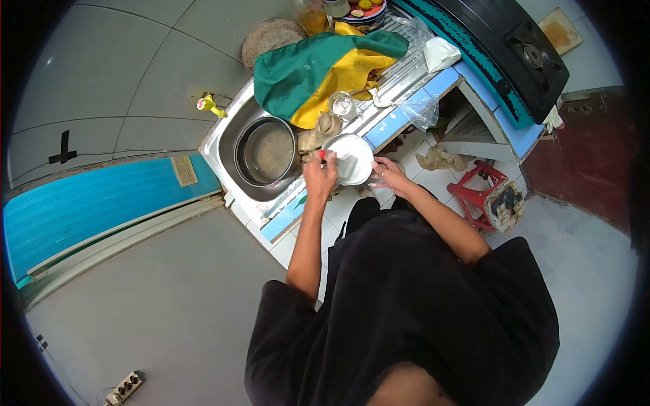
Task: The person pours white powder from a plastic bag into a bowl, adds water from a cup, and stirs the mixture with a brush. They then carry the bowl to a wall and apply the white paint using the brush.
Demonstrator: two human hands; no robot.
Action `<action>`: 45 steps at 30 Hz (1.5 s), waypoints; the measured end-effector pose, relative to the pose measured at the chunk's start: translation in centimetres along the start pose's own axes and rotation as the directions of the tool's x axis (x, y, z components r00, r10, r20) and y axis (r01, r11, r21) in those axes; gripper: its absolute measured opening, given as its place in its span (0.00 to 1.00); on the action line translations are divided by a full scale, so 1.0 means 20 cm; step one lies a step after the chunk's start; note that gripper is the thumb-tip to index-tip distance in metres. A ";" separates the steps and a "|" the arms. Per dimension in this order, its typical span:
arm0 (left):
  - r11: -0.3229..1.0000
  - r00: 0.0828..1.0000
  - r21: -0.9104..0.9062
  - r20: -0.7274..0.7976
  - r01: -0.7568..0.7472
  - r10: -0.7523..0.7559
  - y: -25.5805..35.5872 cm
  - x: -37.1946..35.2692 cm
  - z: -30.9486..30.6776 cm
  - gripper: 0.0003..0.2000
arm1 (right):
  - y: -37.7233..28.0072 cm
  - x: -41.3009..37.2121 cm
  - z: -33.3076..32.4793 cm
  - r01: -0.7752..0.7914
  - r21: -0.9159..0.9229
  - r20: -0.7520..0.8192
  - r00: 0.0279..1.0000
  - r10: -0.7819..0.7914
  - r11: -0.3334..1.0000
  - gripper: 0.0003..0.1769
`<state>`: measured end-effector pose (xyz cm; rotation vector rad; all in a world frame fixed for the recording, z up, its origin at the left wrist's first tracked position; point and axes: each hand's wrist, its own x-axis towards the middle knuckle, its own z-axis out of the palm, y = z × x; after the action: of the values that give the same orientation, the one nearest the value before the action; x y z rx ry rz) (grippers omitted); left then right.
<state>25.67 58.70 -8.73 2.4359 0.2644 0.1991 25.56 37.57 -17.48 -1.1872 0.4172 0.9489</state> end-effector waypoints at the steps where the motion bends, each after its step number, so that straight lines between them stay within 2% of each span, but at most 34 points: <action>1: 0.991 1.000 -0.133 -0.002 0.022 -0.023 0.04 -0.02 0.04 0.11 | 0.00 0.00 0.00 -0.001 -0.001 0.003 1.000 0.001 1.000 0.34; 2: 0.964 0.999 -0.261 -0.002 0.042 -0.044 0.07 -0.02 0.06 0.11 | -0.01 -0.01 0.01 -0.003 0.008 0.004 1.000 0.003 1.000 0.34; 4: 0.955 0.999 -0.294 -0.026 0.036 -0.045 0.06 0.00 0.08 0.11 | 0.00 0.00 0.00 -0.007 0.019 0.001 1.000 0.007 1.000 0.34; 7: 0.997 0.985 -0.072 -0.172 -0.007 -0.006 -0.01 0.03 0.01 0.10 | 0.00 0.01 -0.01 -0.010 0.001 0.005 1.000 0.010 1.000 0.33; 10: 0.997 0.994 -0.041 -0.087 0.065 -0.069 -0.05 0.01 -0.01 0.11 | 0.01 0.01 -0.01 -0.001 0.007 0.008 1.000 0.001 1.000 0.33; 12: 0.998 0.998 -0.062 -0.059 0.030 -0.033 -0.05 -0.01 0.05 0.11 | 0.01 0.01 0.00 -0.001 0.002 0.002 1.000 0.001 1.000 0.33; 14: 0.977 0.998 -0.213 -0.047 0.032 -0.043 0.01 -0.01 0.11 0.11 | -0.01 0.00 0.01 -0.009 0.008 0.001 1.000 0.009 1.000 0.33; 16: 0.976 0.997 -0.218 -0.075 0.013 -0.030 0.03 0.00 0.12 0.12 | 0.00 -0.01 0.00 -0.018 0.017 -0.011 1.000 0.018 1.000 0.33; 18: 0.996 0.988 -0.078 -0.144 0.047 -0.058 -0.01 0.04 0.08 0.12 | 0.00 0.00 0.00 -0.006 0.013 -0.003 1.000 0.006 1.000 0.33; 19: 0.999 0.974 -0.050 -0.226 -0.001 -0.010 -0.03 0.04 0.04 0.12 | 0.00 0.01 0.00 -0.004 0.014 -0.003 1.000 0.004 1.000 0.33; 22: 0.996 0.986 -0.053 -0.149 0.068 -0.076 -0.07 0.02 -0.01 0.12 | 0.00 0.01 -0.01 -0.008 0.004 0.006 1.000 0.008 1.000 0.34; 23: 0.989 0.990 -0.125 -0.105 0.082 -0.095 -0.06 -0.01 0.01 0.12 | 0.01 0.01 -0.01 -0.008 0.010 0.005 1.000 0.008 1.000 0.34; 26: 0.974 0.989 -0.197 -0.069 0.112 -0.128 0.01 -0.05 0.10 0.13 | 0.01 0.02 -0.01 -0.005 0.015 0.007 1.000 0.004 1.000 0.34; 27: 0.971 0.992 -0.234 -0.105 0.047 -0.073 0.02 -0.03 0.13 0.13 | 0.01 0.01 -0.01 -0.004 0.017 0.005 1.000 0.004 1.000 0.35; 28: 0.971 0.992 -0.232 -0.105 0.050 -0.076 0.01 -0.02 0.13 0.13 | 0.01 0.00 -0.01 -0.007 0.017 0.007 1.000 0.007 1.000 0.35; 30: 0.970 0.984 -0.223 -0.128 0.094 -0.125 0.01 0.01 0.13 0.12 | 0.00 0.00 -0.01 -0.003 0.024 0.016 1.000 0.002 1.000 0.35; 31: 0.990 0.984 -0.128 -0.157 0.065 -0.085 0.00 0.03 0.09 0.12 | 0.00 0.00 -0.01 -0.004 0.024 0.016 1.000 0.004 1.000 0.35; 32: 0.990 0.984 -0.128 -0.157 0.064 -0.084 0.00 0.04 0.06 0.12 | 0.01 0.00 -0.01 -0.004 0.017 0.017 1.000 0.004 1.000 0.35; 34: 1.000 0.967 -0.018 -0.252 0.019 -0.023 0.00 0.04 -0.01 0.11 | 0.00 0.01 -0.01 0.001 0.015 0.016 1.000 -0.001 1.000 0.35; 35: 0.999 0.982 0.016 -0.188 0.031 -0.028 -0.03 0.02 -0.03 0.11 | 0.01 0.01 -0.01 -0.002 0.012 0.017 1.000 0.002 1.000 0.35; 36: 0.999 0.982 0.017 -0.186 0.027 -0.023 -0.04 0.00 -0.02 0.11 | 0.01 0.01 -0.01 -0.003 0.010 0.017 1.000 0.003 1.000 0.35; 38: 0.992 0.995 -0.100 -0.065 0.072 -0.079 -0.05 -0.04 0.01 0.11 | 0.01 0.01 -0.01 -0.005 0.013 0.011 1.000 0.005 1.000 0.34; 40: 0.990 0.994 -0.115 -0.069 0.082 -0.090 -0.01 -0.06 0.07 0.11 | 0.00 0.00 -0.01 -0.006 0.010 0.006 1.000 0.006 1.000 0.34; 42: 0.958 0.991 -0.278 -0.084 0.073 -0.100 0.03 -0.03 0.12 0.12 | 0.00 0.00 0.00 -0.016 0.024 -0.003 1.000 0.016 1.000 0.33; 45: 0.961 0.989 -0.264 -0.104 0.078 -0.109 0.05 0.02 0.10 0.11 | 0.00 0.00 -0.01 -0.013 0.030 0.011 1.000 0.013 0.999 0.33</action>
<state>26.67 56.78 -9.64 2.1496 0.3803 0.3154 25.55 37.49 -17.63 -1.1527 0.4297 0.9567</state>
